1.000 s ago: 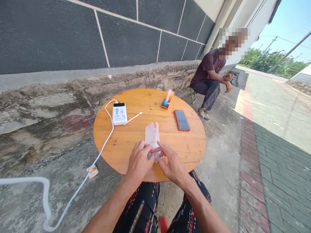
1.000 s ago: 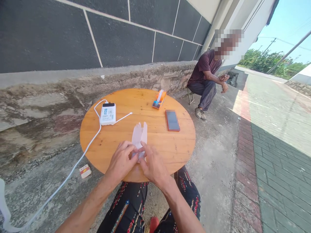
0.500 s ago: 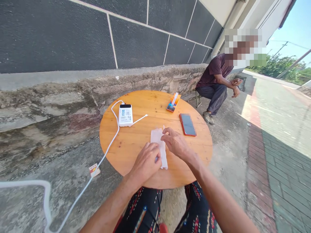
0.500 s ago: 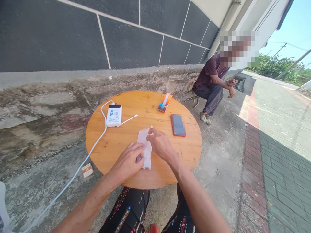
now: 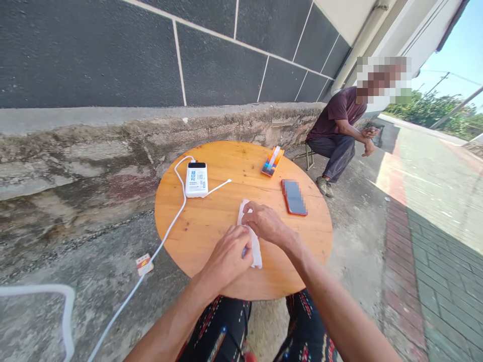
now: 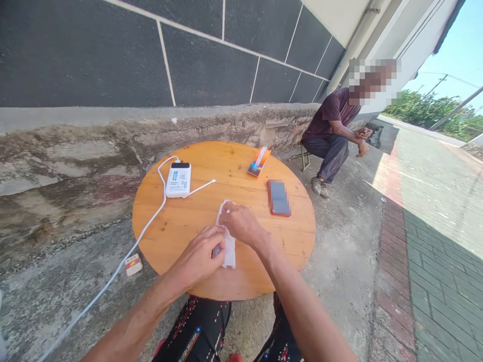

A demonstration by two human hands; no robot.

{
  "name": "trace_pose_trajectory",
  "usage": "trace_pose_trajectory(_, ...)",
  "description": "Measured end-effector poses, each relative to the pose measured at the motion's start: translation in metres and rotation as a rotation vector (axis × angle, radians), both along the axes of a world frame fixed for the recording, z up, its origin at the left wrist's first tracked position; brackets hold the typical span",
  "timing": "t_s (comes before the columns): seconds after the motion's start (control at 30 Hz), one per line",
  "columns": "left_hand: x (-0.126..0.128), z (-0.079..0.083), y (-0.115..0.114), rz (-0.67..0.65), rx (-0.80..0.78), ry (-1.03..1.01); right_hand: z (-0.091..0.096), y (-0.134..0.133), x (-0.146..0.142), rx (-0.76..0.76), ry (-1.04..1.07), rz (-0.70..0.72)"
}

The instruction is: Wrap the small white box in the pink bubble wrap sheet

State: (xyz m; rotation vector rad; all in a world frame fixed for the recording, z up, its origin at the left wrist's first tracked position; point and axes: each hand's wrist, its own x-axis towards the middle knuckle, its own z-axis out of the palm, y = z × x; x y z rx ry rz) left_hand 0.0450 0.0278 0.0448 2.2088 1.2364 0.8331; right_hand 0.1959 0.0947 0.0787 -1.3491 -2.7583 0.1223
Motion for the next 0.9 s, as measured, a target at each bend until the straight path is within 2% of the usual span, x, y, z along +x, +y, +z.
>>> trace_pose_trajectory(0.1, 0.0, -0.003, -0.003, 0.029, 0.061, -0.011, 0.004, 0.004, -0.005, -0.063, -0.058, 0.008)
trace_pose_trajectory(0.23, 0.0, -0.003, -0.005, 0.025, 0.162, 0.038, 0.003, 0.006, -0.007, -0.133, -0.03, 0.019)
trace_pose_trajectory(0.37, 0.0, -0.003, -0.002, -0.029, 0.126, 0.052, -0.003, 0.01, -0.007, -0.158, 0.019, 0.025)
trace_pose_trajectory(0.47, 0.0, -0.005, -0.002, -0.022, 0.086, 0.037, -0.01, 0.006, 0.001, -0.14, 0.202, -0.02)
trace_pose_trajectory(0.6, 0.0, -0.008, -0.004, -0.01, 0.072, -0.016, -0.018, -0.026, 0.026, -0.124, 0.559, -0.178)
trace_pose_trajectory(0.67, 0.0, -0.008, -0.005, -0.02, 0.069, -0.028, -0.021, -0.049, 0.038, -0.185, 0.614, -0.144)
trace_pose_trajectory(0.77, 0.0, -0.006, -0.005, -0.023, 0.06, -0.039, -0.024, -0.077, 0.044, -0.144, 0.608, -0.066)
trace_pose_trajectory(0.9, -0.001, -0.003, -0.005, -0.008, 0.03, -0.056, -0.023, -0.09, 0.031, -0.084, 0.488, -0.021)
